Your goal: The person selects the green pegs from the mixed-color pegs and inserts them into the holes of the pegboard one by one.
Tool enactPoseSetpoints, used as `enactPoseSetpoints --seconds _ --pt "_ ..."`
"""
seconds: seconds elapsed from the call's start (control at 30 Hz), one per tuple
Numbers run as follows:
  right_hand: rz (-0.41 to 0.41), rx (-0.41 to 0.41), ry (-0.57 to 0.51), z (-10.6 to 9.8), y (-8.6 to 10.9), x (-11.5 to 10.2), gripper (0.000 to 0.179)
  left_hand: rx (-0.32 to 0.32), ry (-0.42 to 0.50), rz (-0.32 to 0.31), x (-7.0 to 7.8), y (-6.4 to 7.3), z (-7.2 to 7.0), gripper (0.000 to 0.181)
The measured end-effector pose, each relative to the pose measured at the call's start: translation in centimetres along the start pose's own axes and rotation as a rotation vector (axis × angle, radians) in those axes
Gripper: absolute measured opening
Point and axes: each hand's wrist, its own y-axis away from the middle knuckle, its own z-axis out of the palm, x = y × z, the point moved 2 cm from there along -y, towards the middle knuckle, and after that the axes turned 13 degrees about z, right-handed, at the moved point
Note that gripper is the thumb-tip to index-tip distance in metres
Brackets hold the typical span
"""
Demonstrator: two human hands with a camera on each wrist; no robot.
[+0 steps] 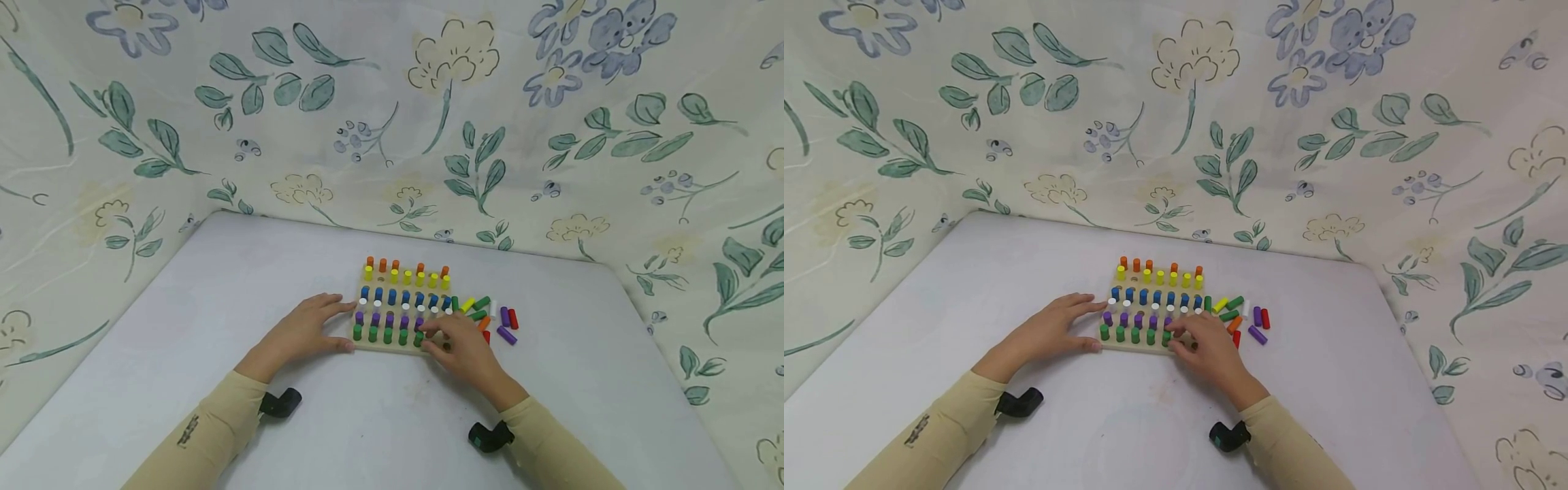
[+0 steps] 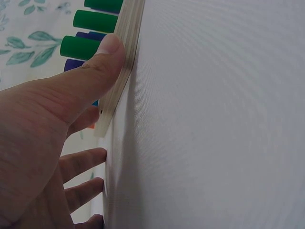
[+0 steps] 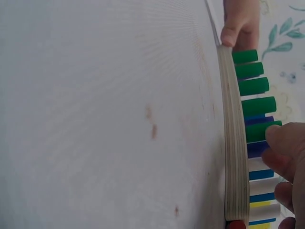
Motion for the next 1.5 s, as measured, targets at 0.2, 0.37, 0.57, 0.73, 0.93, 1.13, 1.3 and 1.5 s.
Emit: enactPoseSetpoints --seconds 0.2,0.37,0.57,0.73,0.93,1.13,1.3,1.5 --pt "0.011 0.004 -0.045 -0.4 0.3 0.4 0.025 0.002 0.003 0.007 0.0 0.0 0.1 0.088" --pt "0.040 -0.001 -0.015 -0.4 0.3 0.9 0.025 0.000 -0.007 0.012 -0.1 -0.1 0.1 0.087" --pt "0.054 -0.012 0.017 -0.5 0.3 1.4 0.024 0.004 -0.007 0.014 -0.1 0.0 0.0 0.086" --pt "0.040 0.003 0.033 -0.8 0.5 1.5 0.021 0.005 -0.006 0.014 0.1 0.0 -0.2 0.085" --pt "0.064 0.013 0.030 -1.1 0.6 1.8 0.022 0.005 -0.008 0.016 0.1 0.0 -0.2 0.085" --pt "0.068 0.022 0.028 -1.4 0.7 2.4 0.025 0.001 -0.004 0.010 0.2 0.0 -0.2 0.086" --pt "0.087 0.022 0.010 -1.6 0.9 2.7 0.025 0.005 -0.001 0.019 0.2 0.0 -0.2 0.086" --pt "0.093 0.035 0.009 -1.9 0.9 3.2 0.027 0.007 -0.006 0.017 0.2 -0.1 -0.2 0.086"
